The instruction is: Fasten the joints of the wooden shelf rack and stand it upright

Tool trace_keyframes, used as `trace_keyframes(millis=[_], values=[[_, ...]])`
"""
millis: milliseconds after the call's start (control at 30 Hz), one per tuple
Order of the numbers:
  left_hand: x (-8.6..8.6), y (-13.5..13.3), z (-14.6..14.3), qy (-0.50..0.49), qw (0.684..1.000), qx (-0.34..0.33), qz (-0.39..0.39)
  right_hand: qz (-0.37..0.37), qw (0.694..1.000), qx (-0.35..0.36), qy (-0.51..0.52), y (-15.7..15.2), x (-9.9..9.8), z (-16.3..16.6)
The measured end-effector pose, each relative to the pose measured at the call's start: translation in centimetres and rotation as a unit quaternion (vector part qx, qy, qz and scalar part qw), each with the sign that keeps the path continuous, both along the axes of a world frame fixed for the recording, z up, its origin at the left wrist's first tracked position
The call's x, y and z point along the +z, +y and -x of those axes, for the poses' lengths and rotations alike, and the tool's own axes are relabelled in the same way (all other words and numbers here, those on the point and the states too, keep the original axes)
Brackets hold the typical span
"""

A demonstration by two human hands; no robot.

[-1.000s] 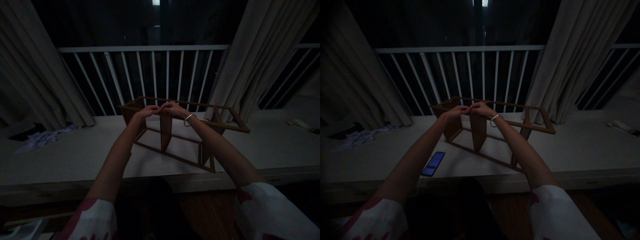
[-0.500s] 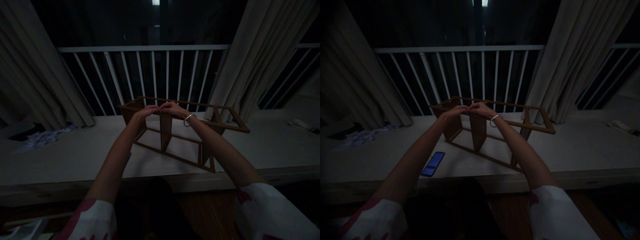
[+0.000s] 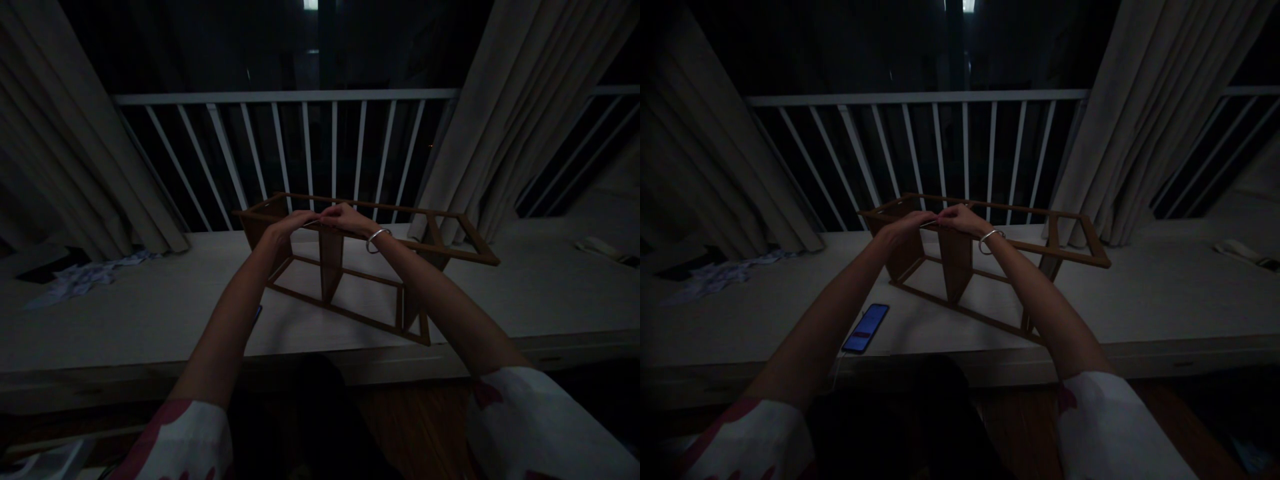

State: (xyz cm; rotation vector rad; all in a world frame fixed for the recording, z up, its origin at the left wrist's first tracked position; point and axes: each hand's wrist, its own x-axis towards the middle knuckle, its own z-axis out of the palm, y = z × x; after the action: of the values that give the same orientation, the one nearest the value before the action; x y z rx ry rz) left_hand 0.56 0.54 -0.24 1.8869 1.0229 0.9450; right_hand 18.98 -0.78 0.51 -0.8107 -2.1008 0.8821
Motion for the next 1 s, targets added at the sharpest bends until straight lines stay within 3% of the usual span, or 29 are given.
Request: trace_keyframes(millis=[167, 700, 1000], values=[[0.1, -0.3, 0.1, -0.007, 1.0, -0.026, -0.006, -0.006, 1.0, -0.003, 0.011, 0.5, -0.3, 0.1], [-0.9, 0.8, 0.6, -0.019, 0.999, -0.011, 0.032, -0.005, 1.0, -0.015, 0.014, 0.7, -0.4, 0.1], [-0.8, 0.9, 0.6, -0.026, 0.999, -0.038, 0.01, 0.006, 1.0, -0.026, 0.005, 0.6, -0.3, 0.0]])
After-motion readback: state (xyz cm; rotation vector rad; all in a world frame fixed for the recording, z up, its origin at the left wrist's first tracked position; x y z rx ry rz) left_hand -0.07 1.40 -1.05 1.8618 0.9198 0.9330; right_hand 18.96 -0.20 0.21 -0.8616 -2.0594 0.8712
